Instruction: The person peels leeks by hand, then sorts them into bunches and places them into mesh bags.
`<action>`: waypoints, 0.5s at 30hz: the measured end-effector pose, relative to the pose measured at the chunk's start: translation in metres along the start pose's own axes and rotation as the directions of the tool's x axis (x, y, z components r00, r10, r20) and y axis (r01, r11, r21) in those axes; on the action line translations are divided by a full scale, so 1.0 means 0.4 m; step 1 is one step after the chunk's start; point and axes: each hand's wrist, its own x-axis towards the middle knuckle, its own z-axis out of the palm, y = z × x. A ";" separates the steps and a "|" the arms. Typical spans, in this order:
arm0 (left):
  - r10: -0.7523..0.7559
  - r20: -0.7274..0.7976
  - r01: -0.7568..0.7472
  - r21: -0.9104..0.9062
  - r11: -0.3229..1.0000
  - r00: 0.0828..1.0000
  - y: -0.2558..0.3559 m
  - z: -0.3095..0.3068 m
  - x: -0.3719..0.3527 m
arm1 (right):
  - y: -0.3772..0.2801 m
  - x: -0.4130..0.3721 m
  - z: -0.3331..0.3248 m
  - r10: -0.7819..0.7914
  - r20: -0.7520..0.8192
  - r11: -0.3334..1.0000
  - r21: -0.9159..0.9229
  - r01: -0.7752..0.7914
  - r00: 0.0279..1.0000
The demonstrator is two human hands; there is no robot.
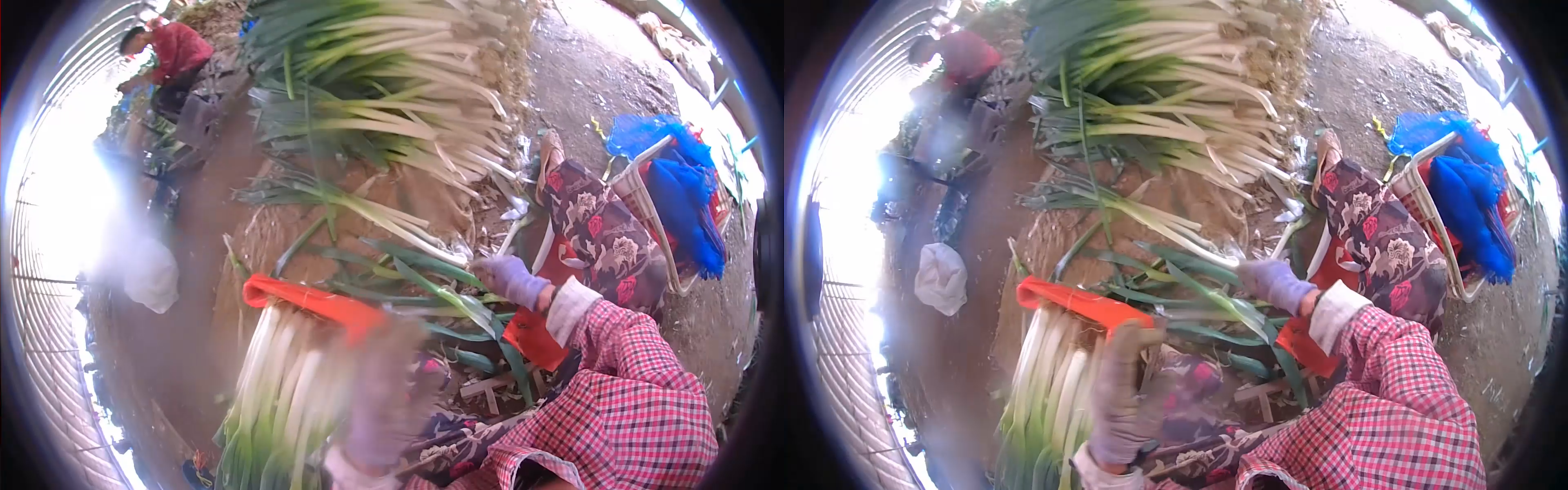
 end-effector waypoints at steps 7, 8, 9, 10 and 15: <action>-0.012 0.257 0.032 -0.073 0.997 0.966 -0.155 0.159 0.032 | -0.053 0.225 0.113 0.160 -0.192 0.945 -0.252 -0.207 0.968; -0.028 0.245 0.035 -0.028 0.999 0.969 -0.181 0.166 0.035 | -0.043 0.263 0.159 0.214 -0.207 0.911 -0.310 -0.271 0.955; -0.041 0.229 0.038 0.018 0.999 0.973 -0.200 0.173 0.032 | -0.018 0.281 0.200 0.274 -0.143 0.867 -0.391 -0.309 0.951; -0.057 0.215 0.044 0.064 0.997 0.975 -0.213 0.176 0.030 | 0.059 0.303 0.302 0.384 -0.233 0.827 -0.344 -0.445 0.893; -0.161 0.298 0.121 0.146 0.982 0.941 -0.220 0.160 0.039 | -0.178 0.238 0.174 0.252 0.307 0.933 -0.329 -0.146 0.918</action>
